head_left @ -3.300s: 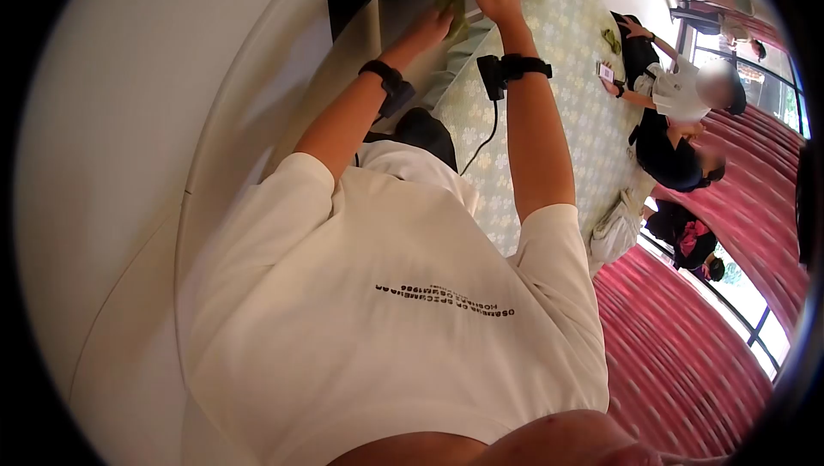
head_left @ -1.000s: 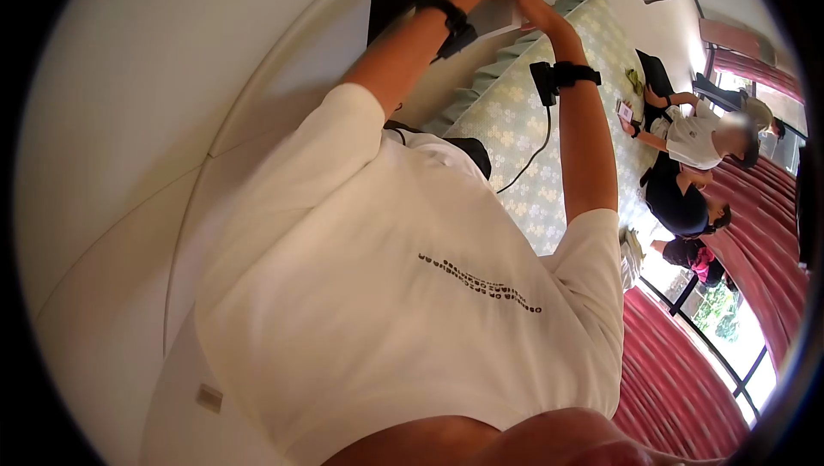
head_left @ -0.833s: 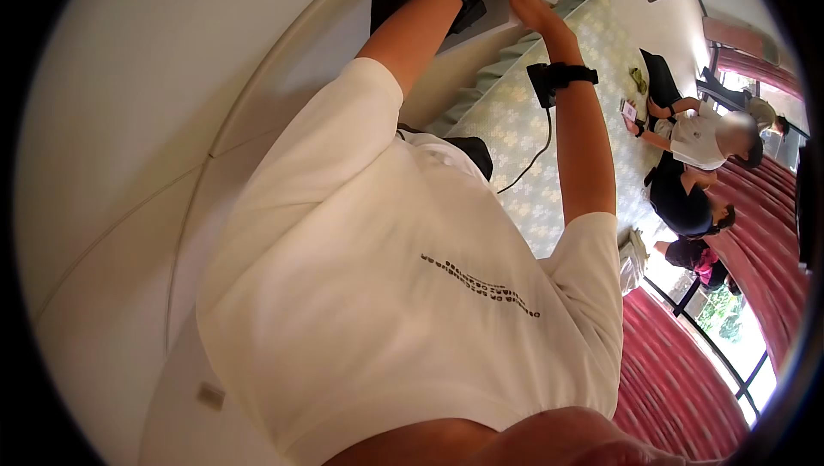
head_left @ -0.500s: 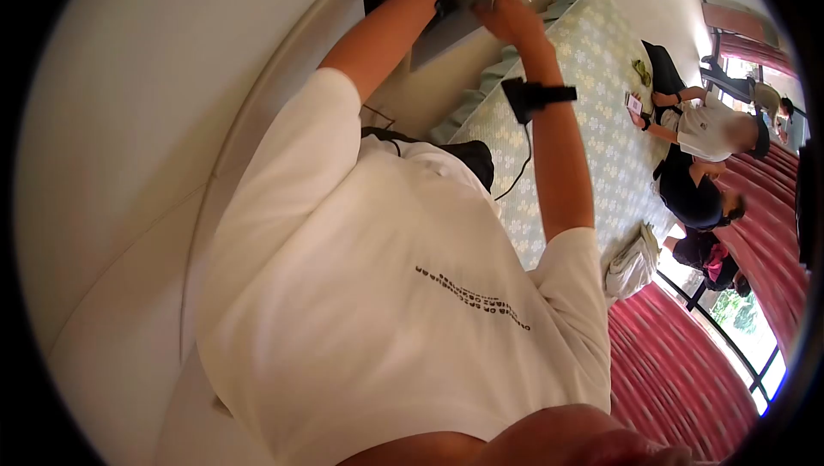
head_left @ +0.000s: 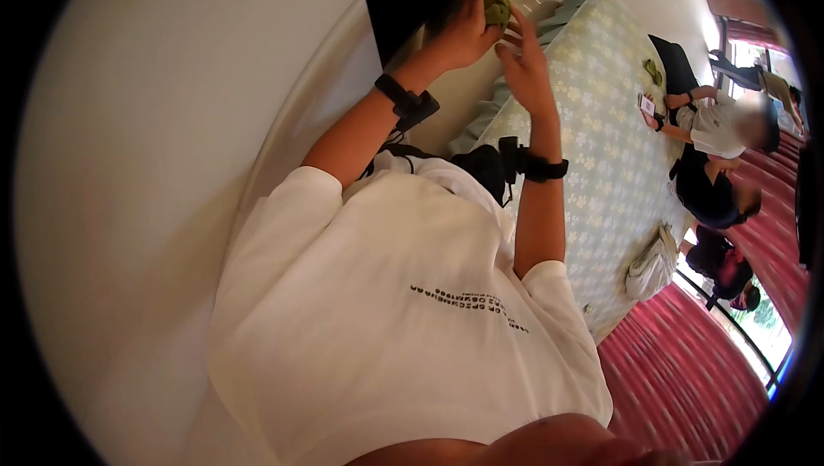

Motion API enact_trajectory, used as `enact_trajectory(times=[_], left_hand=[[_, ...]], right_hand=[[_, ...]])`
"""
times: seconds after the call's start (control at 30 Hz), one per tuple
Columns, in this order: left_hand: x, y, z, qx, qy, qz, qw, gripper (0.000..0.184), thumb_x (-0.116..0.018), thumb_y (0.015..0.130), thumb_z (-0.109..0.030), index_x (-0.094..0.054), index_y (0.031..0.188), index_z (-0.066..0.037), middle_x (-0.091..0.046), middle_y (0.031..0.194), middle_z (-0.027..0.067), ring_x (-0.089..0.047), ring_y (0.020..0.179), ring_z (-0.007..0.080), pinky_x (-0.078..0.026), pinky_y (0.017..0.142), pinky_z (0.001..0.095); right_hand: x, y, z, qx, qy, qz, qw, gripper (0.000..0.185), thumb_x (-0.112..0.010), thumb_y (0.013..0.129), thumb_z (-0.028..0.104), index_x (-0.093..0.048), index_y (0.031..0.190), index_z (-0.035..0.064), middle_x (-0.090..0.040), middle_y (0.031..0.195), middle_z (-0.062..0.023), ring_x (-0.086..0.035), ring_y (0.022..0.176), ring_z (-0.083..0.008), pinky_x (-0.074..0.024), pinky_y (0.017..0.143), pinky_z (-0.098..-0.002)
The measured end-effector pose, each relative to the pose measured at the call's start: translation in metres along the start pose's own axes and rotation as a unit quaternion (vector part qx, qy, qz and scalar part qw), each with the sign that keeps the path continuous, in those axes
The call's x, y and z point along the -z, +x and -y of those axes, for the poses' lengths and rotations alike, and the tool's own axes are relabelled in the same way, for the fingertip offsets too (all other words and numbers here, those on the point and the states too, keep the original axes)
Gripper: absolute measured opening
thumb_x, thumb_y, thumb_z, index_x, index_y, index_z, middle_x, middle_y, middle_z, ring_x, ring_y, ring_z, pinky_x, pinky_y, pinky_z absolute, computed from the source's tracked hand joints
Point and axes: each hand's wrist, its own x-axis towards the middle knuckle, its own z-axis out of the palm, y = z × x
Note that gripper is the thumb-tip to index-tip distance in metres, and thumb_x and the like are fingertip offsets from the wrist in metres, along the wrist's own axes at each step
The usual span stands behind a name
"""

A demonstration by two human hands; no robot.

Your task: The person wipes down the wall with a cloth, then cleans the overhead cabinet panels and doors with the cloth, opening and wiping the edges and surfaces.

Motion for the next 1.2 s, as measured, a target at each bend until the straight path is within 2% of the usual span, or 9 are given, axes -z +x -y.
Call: enact_trajectory(times=[0.2,0.33,0.4,0.47,0.53,0.73,0.87,1.07,1.2], left_hand=[[-0.004,0.145,0.019,-0.011,0.08,-0.075,0.994,0.071,-0.055,0.094,-0.021,-0.023,0.145,0.016,-0.043,0.131,0.0483,-0.053,0.116,0.0574,-0.045,0.103,0.0529],[-0.038,0.216,0.103,0.097,0.088,-0.022,0.991,0.059,-0.048,0.099,-0.021,-0.03,0.14,0.018,-0.045,0.127,0.0484,-0.055,0.117,0.0538,-0.045,0.104,0.0529],[-0.036,0.213,0.119,-0.222,0.572,-0.057,0.788,0.058,-0.042,0.103,-0.026,-0.031,0.138,0.019,-0.049,0.123,0.0469,-0.059,0.117,0.0464,-0.045,0.103,0.0522],[-0.028,0.2,0.112,-0.23,0.545,-0.043,0.805,0.049,-0.044,0.101,-0.016,-0.035,0.134,0.018,-0.05,0.119,0.0448,-0.059,0.112,0.049,-0.045,0.099,0.0545],[-0.021,0.171,0.091,0.017,-0.01,-0.014,1.0,0.09,-0.058,0.094,-0.029,-0.005,0.152,0.014,-0.03,0.148,0.0424,-0.034,0.141,0.0487,-0.032,0.116,0.0423],[0.016,0.083,0.028,0.106,-0.125,0.016,0.986,0.083,-0.059,0.099,-0.032,-0.01,0.157,0.002,-0.033,0.152,0.0346,-0.036,0.144,0.0409,-0.034,0.115,0.0405],[-0.006,0.081,0.033,0.122,-0.04,-0.008,0.992,0.084,-0.058,0.099,-0.03,-0.009,0.153,0.011,-0.032,0.152,0.0363,-0.034,0.144,0.0435,-0.03,0.118,0.0421],[-0.034,0.147,0.053,0.123,0.068,-0.012,0.99,0.086,-0.057,0.097,-0.029,-0.005,0.151,0.014,-0.033,0.147,0.0421,-0.035,0.141,0.0483,-0.029,0.118,0.0406],[-0.049,0.215,0.085,-0.05,0.069,-0.193,0.978,0.034,-0.048,0.099,-0.011,-0.042,0.123,0.012,-0.052,0.113,0.0309,-0.058,0.102,0.0428,-0.045,0.095,0.0493]], right_hand=[[-0.006,0.032,-0.014,-0.077,-0.051,0.016,0.996,0.066,-0.064,0.095,0.013,-0.032,0.153,0.0064,-0.052,0.139,-0.0307,-0.06,0.122,-0.0354,-0.0538,0.094,-0.0415],[-0.002,0.071,-0.032,-0.128,-0.087,0.026,0.988,0.069,-0.07,0.092,0.028,-0.038,0.146,-0.0017,-0.065,0.119,-0.0316,-0.07,0.101,-0.0429,-0.057,0.082,-0.0432],[-0.004,0.078,-0.033,-0.128,-0.096,0.026,0.987,0.068,-0.071,0.091,0.03,-0.041,0.143,-0.0026,-0.067,0.115,-0.0303,-0.071,0.097,-0.0421,-0.0572,0.08,-0.0436],[-0.011,0.085,-0.037,-0.131,-0.101,0.024,0.986,0.067,-0.072,0.09,0.032,-0.045,0.14,-0.0036,-0.069,0.112,-0.029,-0.072,0.093,-0.0413,-0.0574,0.078,-0.0441],[-0.02,0.085,-0.043,-0.123,-0.143,0.03,0.982,0.054,-0.072,0.091,0.032,-0.055,0.13,-0.0017,-0.071,0.107,-0.0249,-0.074,0.091,-0.0338,-0.0568,0.076,-0.0391],[-0.023,0.083,-0.049,-0.119,-0.105,0.085,0.984,0.044,-0.074,0.088,0.029,-0.06,0.109,-0.0075,-0.072,0.102,-0.0254,-0.074,0.089,-0.0326,-0.0568,0.073,-0.0402],[-0.006,0.058,-0.067,-0.18,0.187,0.079,0.962,0.044,-0.068,0.093,0.015,-0.056,0.131,-0.0027,-0.07,0.115,-0.0148,-0.07,0.1,-0.0213,-0.0548,0.08,-0.0331],[0.021,0.055,-0.065,-0.167,0.111,0.092,0.975,0.052,-0.064,0.095,0.01,-0.048,0.144,0.0033,-0.064,0.128,-0.0142,-0.064,0.112,-0.0223,-0.0533,0.089,-0.0324],[0.042,0.065,-0.062,-0.141,0.145,0.069,0.977,0.057,-0.065,0.094,0.01,-0.044,0.147,0.0052,-0.059,0.134,-0.0171,-0.062,0.118,-0.0261,-0.0534,0.092,-0.0353]])
